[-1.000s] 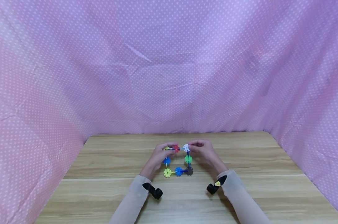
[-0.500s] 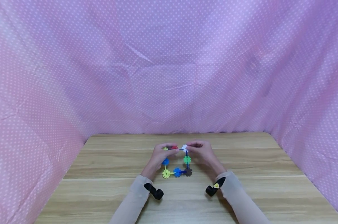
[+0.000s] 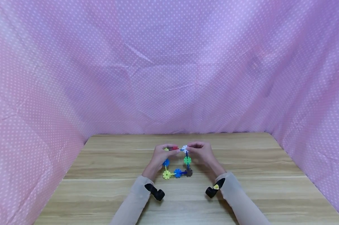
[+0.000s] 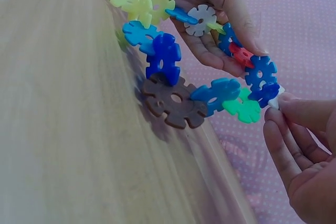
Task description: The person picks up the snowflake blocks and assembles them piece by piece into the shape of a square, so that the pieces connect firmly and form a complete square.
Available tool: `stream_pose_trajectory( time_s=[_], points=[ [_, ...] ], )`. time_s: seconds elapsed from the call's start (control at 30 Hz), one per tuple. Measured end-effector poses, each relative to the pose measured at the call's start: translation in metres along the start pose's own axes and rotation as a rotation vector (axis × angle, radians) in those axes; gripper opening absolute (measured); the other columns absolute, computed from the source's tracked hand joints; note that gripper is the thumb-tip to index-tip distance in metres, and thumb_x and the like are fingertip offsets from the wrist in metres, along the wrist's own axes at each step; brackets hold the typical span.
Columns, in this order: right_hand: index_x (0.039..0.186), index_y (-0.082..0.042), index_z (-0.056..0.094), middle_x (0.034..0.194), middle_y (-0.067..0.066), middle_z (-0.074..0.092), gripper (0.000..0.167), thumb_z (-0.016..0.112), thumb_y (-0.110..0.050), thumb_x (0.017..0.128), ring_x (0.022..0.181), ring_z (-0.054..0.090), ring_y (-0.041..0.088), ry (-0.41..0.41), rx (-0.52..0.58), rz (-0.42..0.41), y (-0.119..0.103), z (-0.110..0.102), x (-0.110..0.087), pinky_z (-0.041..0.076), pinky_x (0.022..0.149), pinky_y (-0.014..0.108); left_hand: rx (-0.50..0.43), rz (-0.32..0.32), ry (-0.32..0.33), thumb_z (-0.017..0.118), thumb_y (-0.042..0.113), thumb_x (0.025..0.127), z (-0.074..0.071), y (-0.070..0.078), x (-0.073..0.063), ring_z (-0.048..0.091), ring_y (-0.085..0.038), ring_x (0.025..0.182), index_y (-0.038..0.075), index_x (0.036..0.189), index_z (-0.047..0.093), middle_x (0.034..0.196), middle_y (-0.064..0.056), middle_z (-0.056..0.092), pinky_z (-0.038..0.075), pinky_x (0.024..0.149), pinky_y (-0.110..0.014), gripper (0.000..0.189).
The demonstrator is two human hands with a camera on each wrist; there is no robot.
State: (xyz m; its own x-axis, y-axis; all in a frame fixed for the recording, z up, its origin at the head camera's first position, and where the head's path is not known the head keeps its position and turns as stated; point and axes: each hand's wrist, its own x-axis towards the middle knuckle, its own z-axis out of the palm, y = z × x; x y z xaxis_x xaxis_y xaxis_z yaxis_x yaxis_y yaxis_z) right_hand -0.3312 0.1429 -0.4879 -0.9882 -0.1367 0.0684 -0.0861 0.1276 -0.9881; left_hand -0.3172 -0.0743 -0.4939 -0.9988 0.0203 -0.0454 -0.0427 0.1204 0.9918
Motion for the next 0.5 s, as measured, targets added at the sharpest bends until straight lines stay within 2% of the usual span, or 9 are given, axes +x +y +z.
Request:
stream_pose_trajectory(
  time_s=[0.23,0.5],
  points=[
    [0.109,0.002,0.076,0.097,0.006,0.078,0.025,0.081,-0.008,0.087,0.086,0.069,0.009,-0.007,-0.019,-0.016,0.0065,-0.0006,0.0051,0.057,0.078,0.021,0.007,-0.003,-0.014,0.088,0.029,0.081,-0.0022,0.0003,-0.0011,0.059,-0.021,0.114,0.011,0.110,0.079,0.114,-0.005,0.073,0.049,0.094,-0.032,0.036],
    [0.110,0.004,0.073,0.095,0.004,0.076,0.025,0.079,-0.007,0.088,0.086,0.067,0.010,-0.045,-0.008,-0.002,0.0055,-0.0011,0.0046,0.057,0.079,0.022,0.005,-0.008,-0.032,0.087,0.027,0.081,-0.0046,-0.0030,-0.0004,0.056,-0.026,0.121,0.013,0.110,0.078,0.116,-0.006,0.072,0.043,0.105,-0.044,0.034]
  ],
)
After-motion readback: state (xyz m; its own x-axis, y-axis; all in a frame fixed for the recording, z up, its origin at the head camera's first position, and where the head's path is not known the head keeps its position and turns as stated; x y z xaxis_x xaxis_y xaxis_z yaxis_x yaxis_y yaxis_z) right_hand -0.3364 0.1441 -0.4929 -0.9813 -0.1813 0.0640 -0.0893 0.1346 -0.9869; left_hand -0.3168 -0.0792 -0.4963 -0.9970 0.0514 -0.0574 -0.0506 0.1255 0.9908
